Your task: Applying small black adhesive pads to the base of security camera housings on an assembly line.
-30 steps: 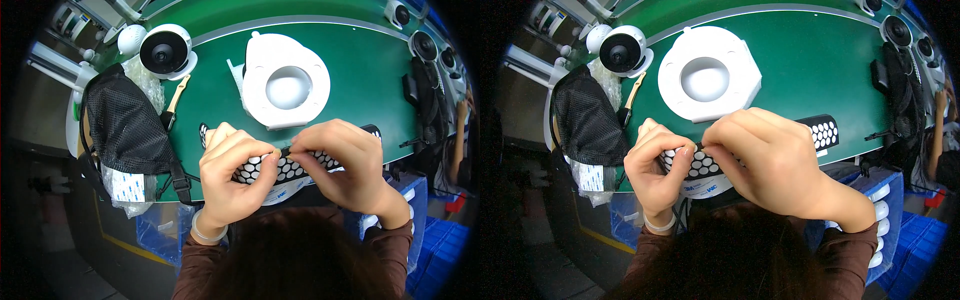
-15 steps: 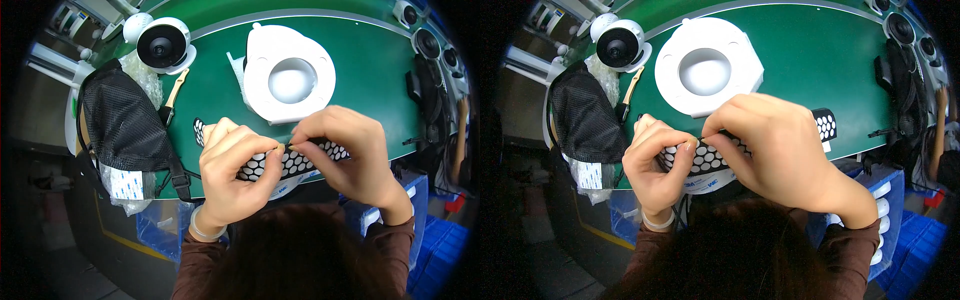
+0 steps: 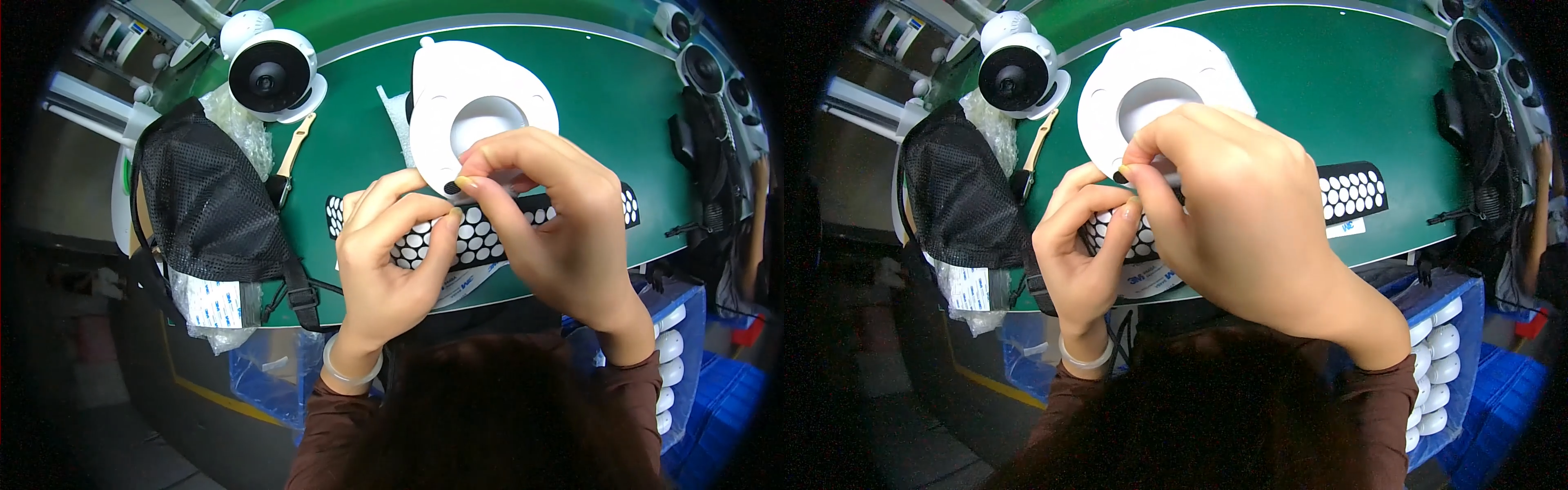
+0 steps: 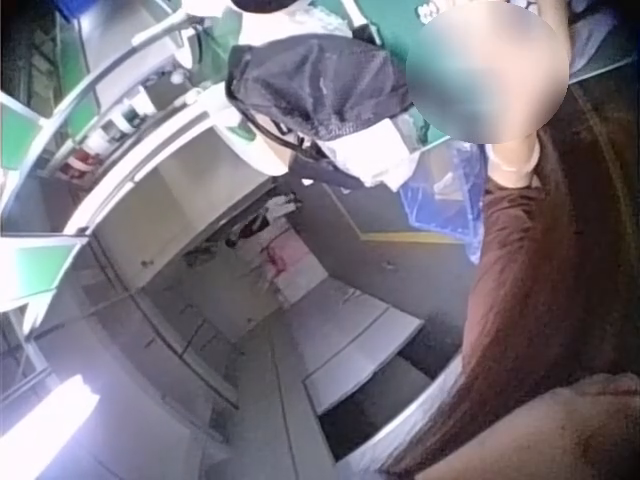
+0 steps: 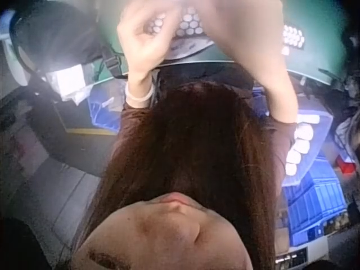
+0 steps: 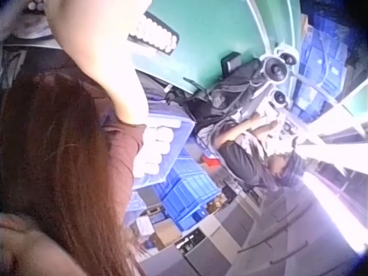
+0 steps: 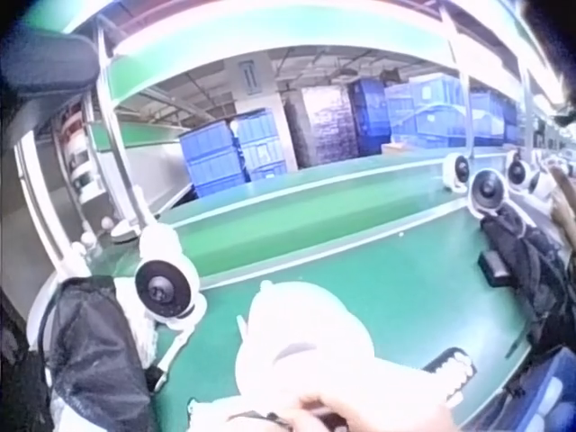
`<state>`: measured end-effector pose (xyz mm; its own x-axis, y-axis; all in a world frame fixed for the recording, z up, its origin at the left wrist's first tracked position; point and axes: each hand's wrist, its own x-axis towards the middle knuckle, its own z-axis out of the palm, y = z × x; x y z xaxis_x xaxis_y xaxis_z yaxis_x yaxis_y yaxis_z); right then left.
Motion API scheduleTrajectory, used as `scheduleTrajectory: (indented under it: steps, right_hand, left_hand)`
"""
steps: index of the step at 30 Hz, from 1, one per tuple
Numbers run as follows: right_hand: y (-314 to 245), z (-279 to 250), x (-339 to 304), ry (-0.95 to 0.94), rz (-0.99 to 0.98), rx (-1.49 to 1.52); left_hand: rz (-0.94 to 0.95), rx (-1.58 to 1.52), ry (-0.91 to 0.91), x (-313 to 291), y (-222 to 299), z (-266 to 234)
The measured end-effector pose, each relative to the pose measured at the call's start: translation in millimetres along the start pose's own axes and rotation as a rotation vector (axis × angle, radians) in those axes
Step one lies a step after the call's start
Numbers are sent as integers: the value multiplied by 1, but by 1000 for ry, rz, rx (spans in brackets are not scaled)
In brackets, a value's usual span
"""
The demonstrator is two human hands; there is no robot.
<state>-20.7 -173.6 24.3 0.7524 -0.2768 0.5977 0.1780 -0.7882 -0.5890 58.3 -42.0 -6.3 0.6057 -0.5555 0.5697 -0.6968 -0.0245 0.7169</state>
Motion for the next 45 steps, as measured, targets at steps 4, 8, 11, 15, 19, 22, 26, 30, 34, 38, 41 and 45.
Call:
scheduleTrajectory:
  steps: [4,8,11,15,19,22,26,30,34,38,41,45]
  right_hand:
    - [0,4,2,30,-11,-51]
    - [0,6,4,62,-17,-81]
    - [-2,7,5,64,-17,-79]
    - [-2,7,4,46,-7,-94]
    - [-2,5,5,31,-17,-100]
    - [-1,4,4,30,36,48]
    - [-2,5,5,28,53,41]
    - [-3,5,6,41,23,-81]
    - [-4,6,6,46,-3,-104]
    - [-3,9,6,38,-33,-126]
    - [-8,4,12,83,74,-13]
    - [-3,-21,-10,-124,-80,48]
  left_hand:
    - [69,83,-5,2,-1,-1]
    - [68,88,-14,2,-2,-1]
    - [90,92,-10,2,-2,-3]
    - [86,96,-17,3,-3,-1]
    - [86,96,-10,3,-2,-2]
    - [97,94,-16,3,-3,-1]
    - [107,105,-4,3,-2,-1]
    - [110,101,-5,5,-3,0]
    - [118,115,-9,4,-2,-2]
    - [126,117,4,3,-3,-3]
    - [99,118,-29,0,-4,-11]
    - [-50,130,54,-13,16,-28]
